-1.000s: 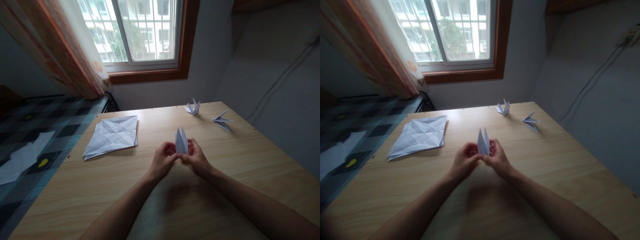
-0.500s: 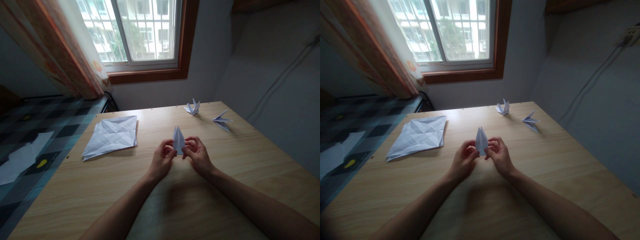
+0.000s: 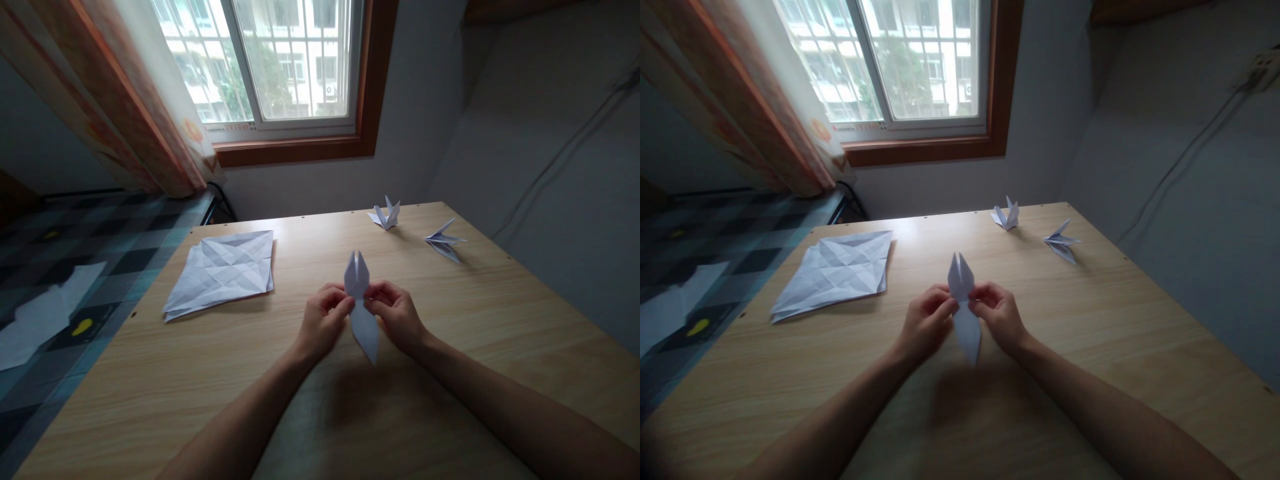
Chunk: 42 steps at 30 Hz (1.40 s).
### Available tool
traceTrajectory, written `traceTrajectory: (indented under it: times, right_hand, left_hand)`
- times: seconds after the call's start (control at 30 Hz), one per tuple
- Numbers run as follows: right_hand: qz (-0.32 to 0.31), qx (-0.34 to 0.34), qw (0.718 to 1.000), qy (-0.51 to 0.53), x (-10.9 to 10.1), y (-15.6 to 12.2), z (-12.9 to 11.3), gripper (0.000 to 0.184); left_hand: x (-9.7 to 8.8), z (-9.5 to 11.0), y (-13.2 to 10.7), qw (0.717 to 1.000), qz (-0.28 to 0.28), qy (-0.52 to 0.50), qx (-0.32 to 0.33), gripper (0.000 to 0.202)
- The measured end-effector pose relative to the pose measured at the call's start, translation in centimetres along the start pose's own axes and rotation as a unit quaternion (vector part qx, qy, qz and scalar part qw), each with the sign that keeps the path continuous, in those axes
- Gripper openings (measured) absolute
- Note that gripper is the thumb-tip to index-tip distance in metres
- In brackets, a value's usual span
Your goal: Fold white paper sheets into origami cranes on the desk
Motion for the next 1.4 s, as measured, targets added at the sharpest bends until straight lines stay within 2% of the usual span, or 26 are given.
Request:
traceTrajectory:
  times: [0.1,0.2,0.27,0.33,0.43,0.53,0.6,0.73,0.83,0.9,1.0,1.07,1.17,1.23,1.4]
  right_hand:
    - [0.020,-0.013,1.000,0.003,-0.2,0.1,0.0,0.024]
    - [0.031,-0.024,0.999,0.016,-0.2,0.1,-0.1,0.034]
    - [0.032,-0.034,0.999,0.025,-0.1,-0.1,-0.4,0.039]
    - [0.040,-0.048,0.998,0.017,-0.1,-0.3,-0.7,0.038]
    - [0.055,-0.077,0.995,-0.022,-0.3,-0.8,-1.4,0.025]
    - [0.043,-0.118,0.989,-0.082,0.0,-1.1,-2.5,0.015]
    - [0.028,-0.157,0.976,-0.146,0.4,-1.4,-3.5,0.011]
    - [0.045,-0.217,0.941,-0.254,0.6,-1.8,-5.1,0.006]
    - [0.031,-0.236,0.932,-0.273,0.9,-2.1,-5.6,0.003]
    - [0.021,-0.251,0.928,-0.274,1.2,-2.4,-5.8,0.005]
    - [0.018,-0.265,0.925,-0.273,1.3,-2.6,-6.1,0.006]
    - [0.014,-0.260,0.926,-0.273,1.4,-2.5,-6.0,0.009]
    - [-0.005,-0.249,0.929,-0.273,1.6,-2.3,-5.6,0.014]
    - [-0.019,-0.250,0.929,-0.273,1.9,-2.3,-5.5,0.013]
    - [-0.027,-0.251,0.927,-0.277,2.0,-2.4,-5.3,0.012]
  left_hand:
    - [-0.2,-1.0,-0.1,0.999,0.039,0.000,-0.018,0.011]
    - [-0.4,-1.1,-0.3,0.998,0.063,-0.021,-0.015,0.035]
    - [-0.3,-0.6,-0.4,0.998,0.066,-0.011,0.007,0.041]
    - [-0.3,0.4,-0.6,0.996,0.066,0.047,0.041,0.033]
    - [0.0,1.8,-0.9,0.985,0.057,0.137,0.093,0.013]
    - [0.3,2.3,-1.1,0.981,0.045,0.154,0.111,0.007]
    - [0.2,2.2,-1.2,0.981,0.048,0.152,0.112,0.013]
    - [0.2,2.1,-1.5,0.980,0.055,0.141,0.133,0.047]
    - [0.5,3.4,-1.8,0.958,0.056,0.195,0.203,0.055]
    - [0.8,4.3,-2.0,0.938,0.054,0.246,0.237,0.043]
    - [0.9,4.9,-2.0,0.920,0.053,0.304,0.244,0.028]
    - [0.6,5.5,-2.2,0.904,0.076,0.325,0.266,0.041]
    - [0.5,6.7,-2.9,0.883,0.102,0.317,0.332,0.058]
    - [0.7,7.2,-3.3,0.878,0.095,0.303,0.358,0.052]
    - [0.7,7.7,-3.8,0.876,0.101,0.282,0.378,0.044]
Point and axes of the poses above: each hand's wrist, its own y-axis towards the middle knuckle, its own x-axis out of the palm, z = x × y, the point moved 9 cm from there along y, towards the middle knuckle, and after that the axes turned 2 degrees about -y, right-handed, at the moved point
